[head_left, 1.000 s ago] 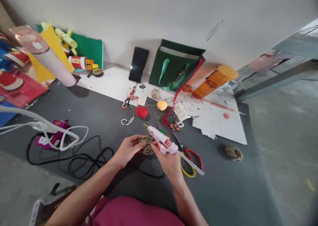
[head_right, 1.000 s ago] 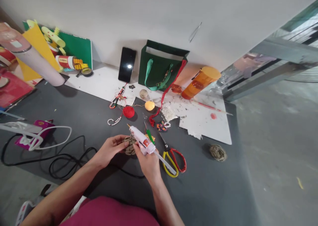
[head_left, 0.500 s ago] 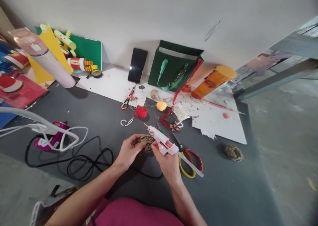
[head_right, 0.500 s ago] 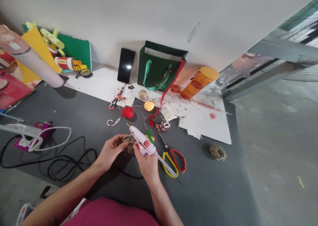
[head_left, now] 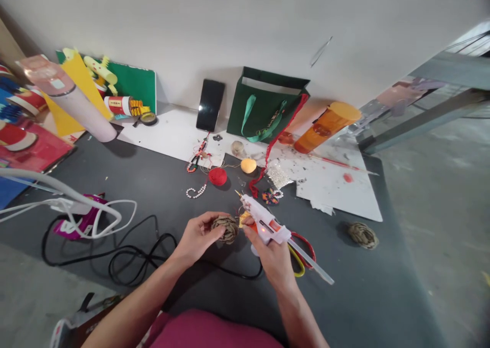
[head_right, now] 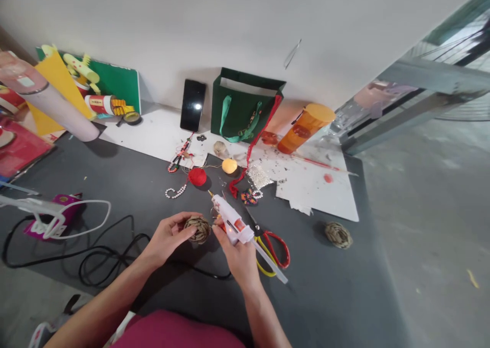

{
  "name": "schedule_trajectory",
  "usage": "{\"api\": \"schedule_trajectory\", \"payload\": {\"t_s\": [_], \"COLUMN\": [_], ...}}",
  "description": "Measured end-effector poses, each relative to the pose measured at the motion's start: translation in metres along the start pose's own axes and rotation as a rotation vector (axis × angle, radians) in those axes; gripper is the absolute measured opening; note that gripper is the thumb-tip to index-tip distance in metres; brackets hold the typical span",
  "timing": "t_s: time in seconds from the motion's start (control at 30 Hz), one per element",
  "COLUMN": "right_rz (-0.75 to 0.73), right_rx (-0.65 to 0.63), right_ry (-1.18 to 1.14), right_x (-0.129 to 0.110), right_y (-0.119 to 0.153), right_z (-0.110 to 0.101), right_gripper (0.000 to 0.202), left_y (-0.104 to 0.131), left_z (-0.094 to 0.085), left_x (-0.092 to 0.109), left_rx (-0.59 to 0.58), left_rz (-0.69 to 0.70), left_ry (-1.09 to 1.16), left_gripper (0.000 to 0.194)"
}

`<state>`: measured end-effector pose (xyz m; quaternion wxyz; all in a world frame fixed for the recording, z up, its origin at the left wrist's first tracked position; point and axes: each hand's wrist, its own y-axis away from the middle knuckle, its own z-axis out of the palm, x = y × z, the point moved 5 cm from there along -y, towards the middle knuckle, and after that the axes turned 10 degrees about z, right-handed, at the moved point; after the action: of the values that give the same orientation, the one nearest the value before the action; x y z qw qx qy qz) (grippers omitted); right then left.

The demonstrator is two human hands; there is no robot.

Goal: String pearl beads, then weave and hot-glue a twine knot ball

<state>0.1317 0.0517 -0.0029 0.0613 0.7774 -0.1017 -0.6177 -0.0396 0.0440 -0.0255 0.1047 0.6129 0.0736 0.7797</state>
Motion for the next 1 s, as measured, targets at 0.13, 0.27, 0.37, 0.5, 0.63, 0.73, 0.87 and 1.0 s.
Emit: {"api": "schedule_trajectory", "payload": {"t_s": [0.13,0.27,0.37,0.5,0.63,0.73,0.87,1.0], "right_rz": [-0.053,-0.096,-0.105,-0.065,-0.064,-0.085,-0.102,-0.064], "right_rx": [-0.003,0.054,0.067,-0.032,-0.153,-0.184,-0.169,-0.188], "right_ry": [-0.052,-0.025,0.013,0.002,-0.019,-0.018,-0.045,-0.095], "right_x": [-0.002,0.004,0.007,0.003,-0.005,-0.008,-0.011,-0.01], "right_y": [0.002,0.002,0.0,-0.004,-0.005,-0.006,-0.008,-0.007], "right_z": [0.015,0.023,0.021,0.017,0.017,0.017,0.014,0.014], "right_gripper": [0.017,0.013,0.013,0.012,0.01,0.008,0.003,0.004], "left_y": [-0.001,-0.002,-0.001,-0.001,-0.003,-0.003,-0.002,0.002], "left_z": [0.002,0.003,0.004,0.005,0.001,0.001,0.003,0.01], "left_x": [-0.003,-0.005,-0.006,-0.007,-0.01,-0.011,-0.013,-0.017], "left_rx": [0.026,0.097,0.086,0.013,-0.014,-0.037,-0.085,-0.185], "left_rz": [0.013,0.023,-0.018,-0.131,-0.211,-0.238,-0.28,-0.361], "left_ry": [0.032,0.074,0.146,0.257,0.225,0.24,0.341,0.455], "left_gripper": [0.037,0.041,0.046,0.043,0.039,0.04,0.037,0.025]}}
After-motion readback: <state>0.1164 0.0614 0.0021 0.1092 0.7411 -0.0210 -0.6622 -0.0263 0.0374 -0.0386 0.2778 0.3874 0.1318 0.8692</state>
